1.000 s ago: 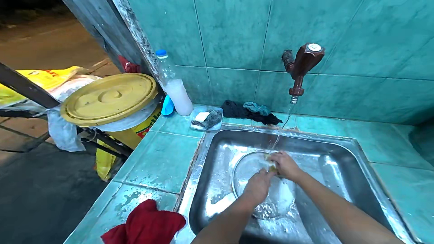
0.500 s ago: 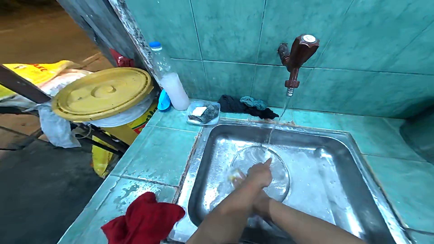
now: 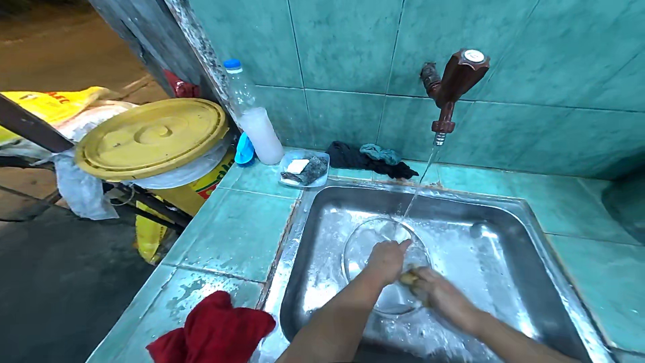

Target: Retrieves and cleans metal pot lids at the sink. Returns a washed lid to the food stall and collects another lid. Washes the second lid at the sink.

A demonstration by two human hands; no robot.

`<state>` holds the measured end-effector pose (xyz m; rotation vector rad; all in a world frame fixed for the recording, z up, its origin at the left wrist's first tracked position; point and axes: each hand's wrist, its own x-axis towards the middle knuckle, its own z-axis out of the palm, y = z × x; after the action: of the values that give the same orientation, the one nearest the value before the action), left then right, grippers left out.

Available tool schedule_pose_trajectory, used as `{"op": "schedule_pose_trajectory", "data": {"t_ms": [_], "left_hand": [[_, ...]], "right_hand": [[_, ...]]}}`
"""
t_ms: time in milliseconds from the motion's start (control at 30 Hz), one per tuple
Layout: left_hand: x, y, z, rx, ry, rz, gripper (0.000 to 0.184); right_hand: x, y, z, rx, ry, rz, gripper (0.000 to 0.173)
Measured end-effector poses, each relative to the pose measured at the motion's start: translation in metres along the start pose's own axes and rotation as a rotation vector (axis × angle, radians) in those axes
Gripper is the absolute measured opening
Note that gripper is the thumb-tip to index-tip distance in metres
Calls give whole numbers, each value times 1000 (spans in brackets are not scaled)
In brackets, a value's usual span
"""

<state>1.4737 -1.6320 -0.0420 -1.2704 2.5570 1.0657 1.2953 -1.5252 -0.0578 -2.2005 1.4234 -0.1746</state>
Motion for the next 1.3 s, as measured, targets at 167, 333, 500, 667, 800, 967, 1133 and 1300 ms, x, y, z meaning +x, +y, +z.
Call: {"op": "schedule_pose_trajectory", "data": {"t_ms": [167,333,500,667,800,967,1133,1300], "left_hand": [[1,-19,14,9,152,181,36],[-1,-31,25,107,241,300,30],[-28,-18,8,90,-70,5,34],[-24,-44,23,86,202,245,42],[-20,-34,11,125,75,194,62],[-13,-18,5,69,44,53,67],[-13,-10,-2,-154,171,21,52],[-11,4,-24,-498,280,73,42]], "right_hand": [[56,44,-38,-23,120,212,46],[156,11,-44,96,-1,137,43],[205,-57,-32,30,-399,-257,26],[190,-14,-37,49,-223,-164,34],[140,37,-47,-33,-17,104,40],[58,35,-50,35,-92,227,32],[-14,42,-53,626,475,613,28],[-25,-20,-76,1498,766,776,42]]}}
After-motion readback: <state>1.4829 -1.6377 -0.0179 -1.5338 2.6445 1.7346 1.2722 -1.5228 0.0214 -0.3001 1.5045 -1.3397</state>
